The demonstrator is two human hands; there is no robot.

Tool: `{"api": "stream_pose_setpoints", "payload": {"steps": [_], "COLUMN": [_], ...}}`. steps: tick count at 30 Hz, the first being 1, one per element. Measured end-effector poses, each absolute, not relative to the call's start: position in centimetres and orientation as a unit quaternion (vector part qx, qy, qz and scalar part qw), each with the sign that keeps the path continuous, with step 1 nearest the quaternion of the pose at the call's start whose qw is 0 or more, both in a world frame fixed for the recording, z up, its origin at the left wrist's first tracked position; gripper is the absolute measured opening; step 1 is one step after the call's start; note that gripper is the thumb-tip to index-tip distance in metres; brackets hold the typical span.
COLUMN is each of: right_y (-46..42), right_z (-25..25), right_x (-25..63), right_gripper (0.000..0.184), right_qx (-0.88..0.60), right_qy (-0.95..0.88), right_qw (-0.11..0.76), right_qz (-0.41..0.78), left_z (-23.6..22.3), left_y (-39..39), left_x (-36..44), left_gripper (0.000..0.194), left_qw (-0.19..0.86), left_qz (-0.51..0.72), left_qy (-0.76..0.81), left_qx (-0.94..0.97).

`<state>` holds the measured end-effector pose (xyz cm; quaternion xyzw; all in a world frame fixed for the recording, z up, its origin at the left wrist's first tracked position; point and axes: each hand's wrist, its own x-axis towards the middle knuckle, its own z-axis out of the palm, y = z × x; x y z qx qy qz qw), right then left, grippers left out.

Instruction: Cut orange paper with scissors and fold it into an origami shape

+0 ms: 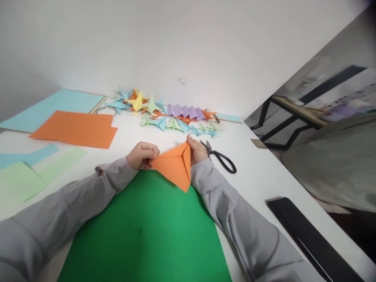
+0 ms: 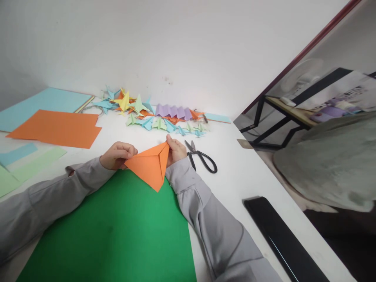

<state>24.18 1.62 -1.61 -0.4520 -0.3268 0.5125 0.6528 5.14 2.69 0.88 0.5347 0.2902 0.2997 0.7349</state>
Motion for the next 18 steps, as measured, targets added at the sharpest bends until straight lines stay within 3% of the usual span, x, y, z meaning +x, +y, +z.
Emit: {"api": "stream_pose_setpoints", "payload": {"steps": [6, 11, 18], "right_y": [0.4, -0.4, -0.3], "right_z": [-1.2, -1.0, -1.2], "right_x": [22.1, 20.6, 20.2], "right_gripper": [0.04, 0.039, 0.049], "right_qx": [-0.431, -0.483, -0.483], "right_qy": [-0.337, -0.471, -0.454], "right_qw": [0.652, 0.568, 0.557], "right_qz": [0.525, 0.471, 0.501], "left_z": [1.4, 1.2, 1.0], "left_y": [2.0, 1.4, 1.4], "left_x": [5.7, 6.5, 6.8], "left_gripper": [0.026, 0.027, 0.031], "left_qw": [0.668, 0.58, 0.588], "left_qz": [0.302, 0.266, 0.291], "left_qy": [0.347, 0.384, 0.386], "left_qx": [0.585, 0.668, 0.649]}}
